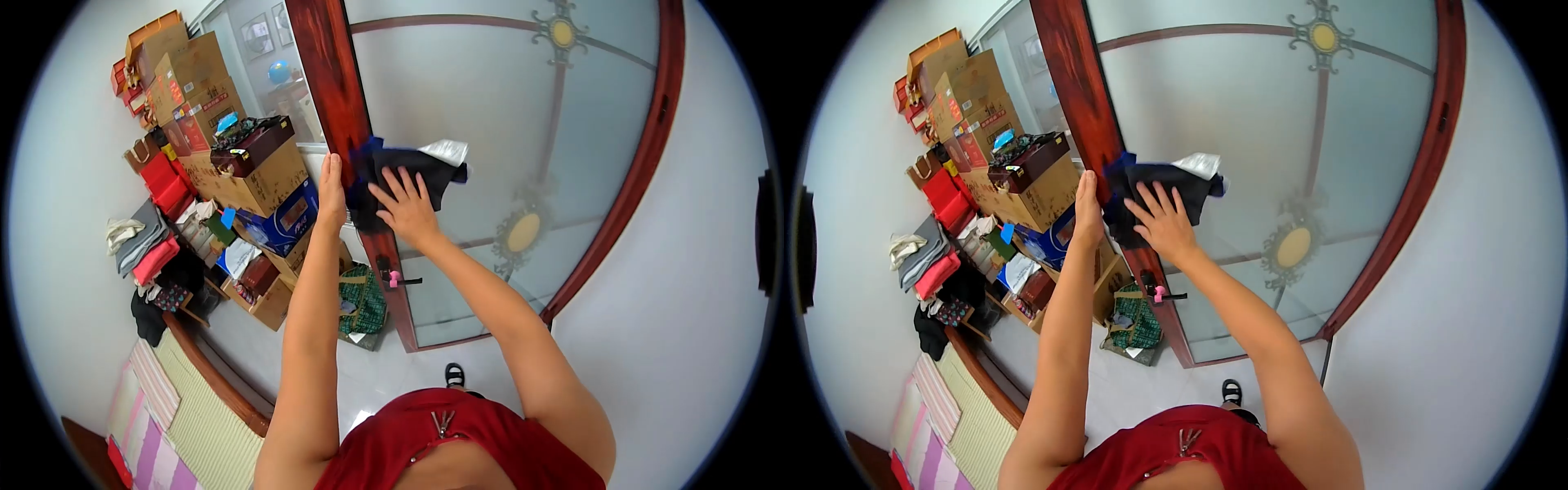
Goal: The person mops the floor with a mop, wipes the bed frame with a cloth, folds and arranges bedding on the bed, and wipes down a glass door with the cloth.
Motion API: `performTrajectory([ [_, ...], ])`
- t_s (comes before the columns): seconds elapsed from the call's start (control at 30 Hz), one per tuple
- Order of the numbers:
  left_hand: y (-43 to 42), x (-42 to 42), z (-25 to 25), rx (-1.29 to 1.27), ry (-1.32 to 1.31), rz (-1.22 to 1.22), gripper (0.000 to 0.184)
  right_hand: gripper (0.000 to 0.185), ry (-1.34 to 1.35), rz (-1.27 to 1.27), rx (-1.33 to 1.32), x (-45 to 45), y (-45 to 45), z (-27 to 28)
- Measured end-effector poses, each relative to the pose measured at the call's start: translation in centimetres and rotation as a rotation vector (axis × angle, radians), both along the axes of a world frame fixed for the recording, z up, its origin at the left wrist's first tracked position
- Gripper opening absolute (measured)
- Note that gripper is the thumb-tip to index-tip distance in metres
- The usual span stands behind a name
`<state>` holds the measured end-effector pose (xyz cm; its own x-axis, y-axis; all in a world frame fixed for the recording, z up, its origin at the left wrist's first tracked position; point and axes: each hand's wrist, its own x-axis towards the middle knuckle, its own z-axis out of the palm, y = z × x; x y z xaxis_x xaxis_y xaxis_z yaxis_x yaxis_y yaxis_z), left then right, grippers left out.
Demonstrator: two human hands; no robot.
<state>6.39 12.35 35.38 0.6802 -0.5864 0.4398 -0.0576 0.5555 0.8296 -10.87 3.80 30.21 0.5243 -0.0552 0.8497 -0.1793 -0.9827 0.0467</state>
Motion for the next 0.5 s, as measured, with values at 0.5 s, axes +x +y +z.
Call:
performTrajectory([
  [0.5, -6.3, 3.5, 0.5, -0.061, 0.028, 0.042, 0.043, 0.058, -0.357, 0.115, -0.251, 10.3, -11.3, 30.5],
])
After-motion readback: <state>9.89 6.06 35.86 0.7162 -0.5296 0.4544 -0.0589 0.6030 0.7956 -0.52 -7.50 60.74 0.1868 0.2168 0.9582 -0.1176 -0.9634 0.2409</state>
